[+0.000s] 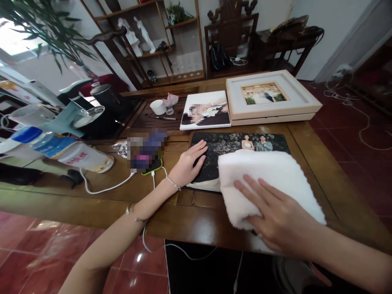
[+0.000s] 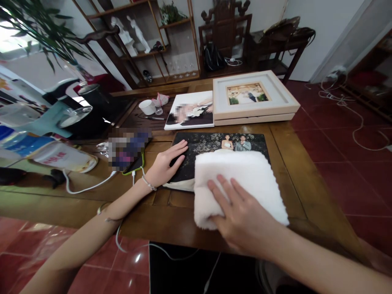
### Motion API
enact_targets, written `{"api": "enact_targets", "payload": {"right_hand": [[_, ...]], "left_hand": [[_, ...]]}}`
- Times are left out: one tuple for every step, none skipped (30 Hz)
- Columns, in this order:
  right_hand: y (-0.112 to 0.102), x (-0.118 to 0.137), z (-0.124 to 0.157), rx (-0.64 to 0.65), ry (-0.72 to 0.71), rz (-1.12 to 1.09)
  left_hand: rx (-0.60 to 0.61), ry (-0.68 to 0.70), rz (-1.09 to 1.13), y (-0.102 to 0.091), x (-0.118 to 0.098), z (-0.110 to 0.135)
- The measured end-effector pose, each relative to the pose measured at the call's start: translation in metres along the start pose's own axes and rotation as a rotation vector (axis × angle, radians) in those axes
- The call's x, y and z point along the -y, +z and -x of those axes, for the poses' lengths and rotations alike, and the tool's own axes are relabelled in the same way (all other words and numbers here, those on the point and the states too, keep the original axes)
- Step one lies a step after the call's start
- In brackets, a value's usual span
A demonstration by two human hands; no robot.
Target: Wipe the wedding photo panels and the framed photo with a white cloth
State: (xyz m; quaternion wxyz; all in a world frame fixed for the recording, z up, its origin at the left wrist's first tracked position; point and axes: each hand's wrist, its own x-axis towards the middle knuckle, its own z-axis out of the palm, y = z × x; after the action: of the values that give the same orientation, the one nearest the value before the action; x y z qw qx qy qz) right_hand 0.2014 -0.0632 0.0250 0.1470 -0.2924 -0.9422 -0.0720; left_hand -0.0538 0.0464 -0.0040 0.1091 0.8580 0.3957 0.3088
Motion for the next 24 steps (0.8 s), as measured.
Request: {"api": "enact_targets", "payload": {"right_hand": [[-0.001, 0.007, 0.001, 0.01, -0.007, -0.008], [-0.002, 0.01, 0.001, 0.02, -0.014, -0.012], [-0.003, 0.009, 0.001, 0.027, -0.016, -0.015], [-0.003, 0.004, 0.0, 0.029, -0.011, -0.018], [-0.002, -0.003, -0.002, 0.027, -0.002, -0.017], [-0.001, -0.013, -0.004, 0.027, 0.009, -0.011], [0.0, -0.025, -0.006, 0.035, 0.023, 0.003], [0.001, -0.038, -0.009, 0.04, 0.037, 0.025], [0.002, -0.051, -0.013, 0.052, 0.059, 0.053], [0.003, -0.064, -0.017, 0.07, 0.084, 0.082], [0.003, -0.076, -0.022, 0.096, 0.12, 0.11], [0.003, -0.088, -0.026, 0.127, 0.168, 0.133], [0.003, -0.098, -0.03, 0.158, 0.221, 0.149], [0.003, -0.107, -0.034, 0.185, 0.265, 0.156], [0.003, -0.113, -0.036, 0.205, 0.296, 0.159], [0.003, -0.118, -0.038, 0.212, 0.313, 0.157], [0.004, -0.119, -0.038, 0.205, 0.315, 0.154], [0.004, -0.118, -0.037, 0.184, 0.299, 0.151], [0.005, -0.113, -0.035, 0.158, 0.269, 0.147], [0.006, -0.105, -0.031, 0.13, 0.227, 0.141], [0.006, -0.094, -0.028, 0.105, 0.181, 0.126], [0.006, -0.08, -0.023, 0.086, 0.133, 0.101], [0.006, -0.065, -0.019, 0.069, 0.09, 0.069], [0.005, -0.048, -0.015, 0.06, 0.061, 0.031]], "left_hand": [[0.0, 0.001, 0.0, 0.0, 0.0, 0.0], [0.0, 0.003, 0.0, 0.0, 0.0, 0.0], [0.002, 0.003, -0.001, -0.001, -0.001, 0.0], [0.005, 0.003, -0.001, -0.001, -0.001, 0.0], [0.008, 0.002, -0.002, -0.001, 0.0, 0.0], [0.009, 0.002, -0.004, -0.001, 0.0, 0.0], [0.01, 0.002, -0.004, -0.001, 0.0, 0.0], [0.01, 0.003, -0.004, -0.001, 0.001, 0.0], [0.009, 0.005, -0.002, -0.001, 0.001, 0.0], [0.008, 0.006, -0.001, -0.001, 0.001, 0.001], [0.008, 0.008, 0.001, -0.001, 0.001, 0.001], [0.009, 0.009, 0.003, -0.001, 0.001, 0.001], [0.01, 0.01, 0.005, -0.001, 0.001, 0.001], [0.01, 0.009, 0.005, -0.001, 0.001, 0.001], [0.011, 0.006, 0.006, -0.001, 0.001, 0.0], [0.011, 0.002, 0.006, -0.002, 0.0, 0.0], [0.012, -0.003, 0.006, -0.002, 0.0, 0.0], [0.013, -0.007, 0.008, -0.002, -0.001, 0.0], [0.013, -0.01, 0.011, -0.002, -0.001, 0.0], [0.013, -0.013, 0.015, -0.002, -0.001, 0.0], [0.013, -0.015, 0.02, -0.002, -0.001, 0.0], [0.011, -0.015, 0.025, -0.002, -0.001, 0.0], [0.009, -0.015, 0.028, -0.002, -0.001, 0.0], [0.009, -0.016, 0.028, -0.002, -0.001, 0.0]]}}
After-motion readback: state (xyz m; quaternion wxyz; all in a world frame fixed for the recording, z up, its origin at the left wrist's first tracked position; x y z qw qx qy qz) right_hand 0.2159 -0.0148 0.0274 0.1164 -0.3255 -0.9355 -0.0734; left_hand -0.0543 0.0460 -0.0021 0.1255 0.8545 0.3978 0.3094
